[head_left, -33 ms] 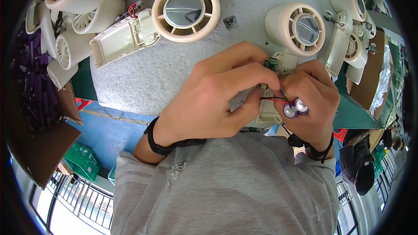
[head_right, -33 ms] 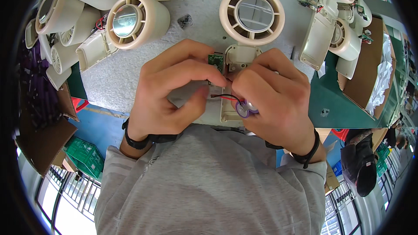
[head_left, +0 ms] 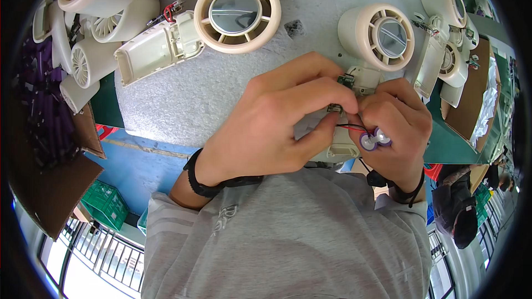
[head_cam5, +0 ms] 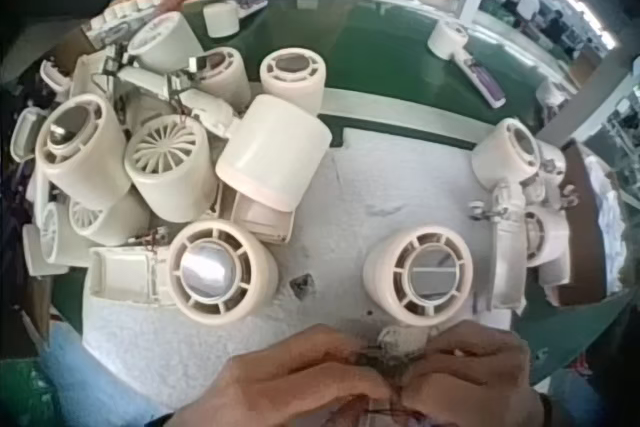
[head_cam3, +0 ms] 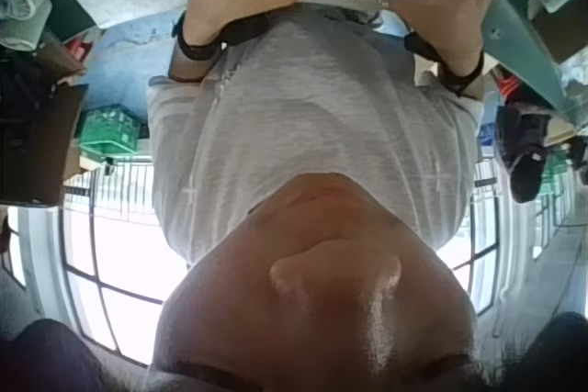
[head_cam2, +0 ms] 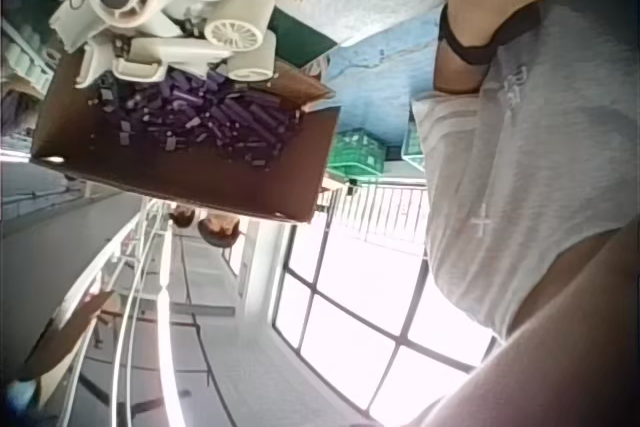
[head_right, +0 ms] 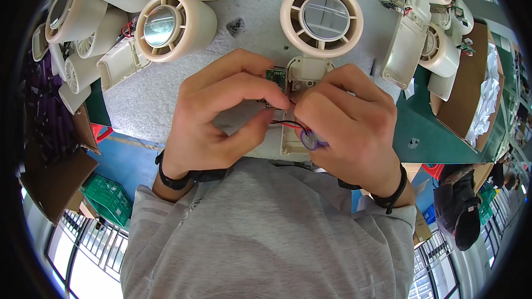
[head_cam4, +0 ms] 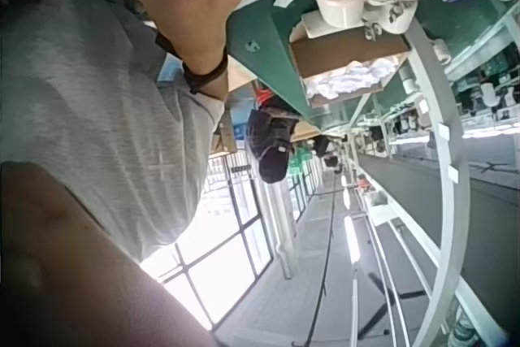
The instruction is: The person assembles portable fans by connecting battery wires to circuit boards and fitting the boards and batteries into the plastic fan housings by hand.
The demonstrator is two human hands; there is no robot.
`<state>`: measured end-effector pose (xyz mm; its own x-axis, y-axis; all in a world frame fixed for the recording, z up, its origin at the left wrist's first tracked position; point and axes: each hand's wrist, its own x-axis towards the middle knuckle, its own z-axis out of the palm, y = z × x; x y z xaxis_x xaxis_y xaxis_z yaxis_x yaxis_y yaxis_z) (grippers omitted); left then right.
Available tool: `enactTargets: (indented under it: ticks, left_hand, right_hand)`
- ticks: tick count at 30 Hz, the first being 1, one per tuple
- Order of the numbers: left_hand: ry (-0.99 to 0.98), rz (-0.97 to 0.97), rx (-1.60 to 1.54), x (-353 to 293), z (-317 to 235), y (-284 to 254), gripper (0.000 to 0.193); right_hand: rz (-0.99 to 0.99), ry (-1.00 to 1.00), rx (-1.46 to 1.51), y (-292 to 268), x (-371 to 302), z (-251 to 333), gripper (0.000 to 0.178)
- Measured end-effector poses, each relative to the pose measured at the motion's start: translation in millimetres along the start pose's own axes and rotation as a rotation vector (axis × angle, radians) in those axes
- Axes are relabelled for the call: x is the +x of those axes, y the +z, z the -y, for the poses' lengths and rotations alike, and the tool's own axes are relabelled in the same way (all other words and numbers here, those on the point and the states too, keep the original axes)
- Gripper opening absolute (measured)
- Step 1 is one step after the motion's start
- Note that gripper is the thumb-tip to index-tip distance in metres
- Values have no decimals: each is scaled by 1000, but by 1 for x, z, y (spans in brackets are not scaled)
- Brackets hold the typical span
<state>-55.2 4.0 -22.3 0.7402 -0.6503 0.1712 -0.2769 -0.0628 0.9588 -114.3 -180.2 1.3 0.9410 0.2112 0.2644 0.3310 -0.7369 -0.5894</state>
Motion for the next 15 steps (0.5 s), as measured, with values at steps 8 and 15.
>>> enactTargets:
  ticks: [8, 15]
  left_hand:
    - [12, -4, -84, 0, 5, 1, 31]
    - [-17, 27, -100, 1, 7, -1, 31]
  right_hand:
    - [16, -32, 66, -3, -4, -4, 27]
    - [6, 73, 189, -4, -4, -6, 32]
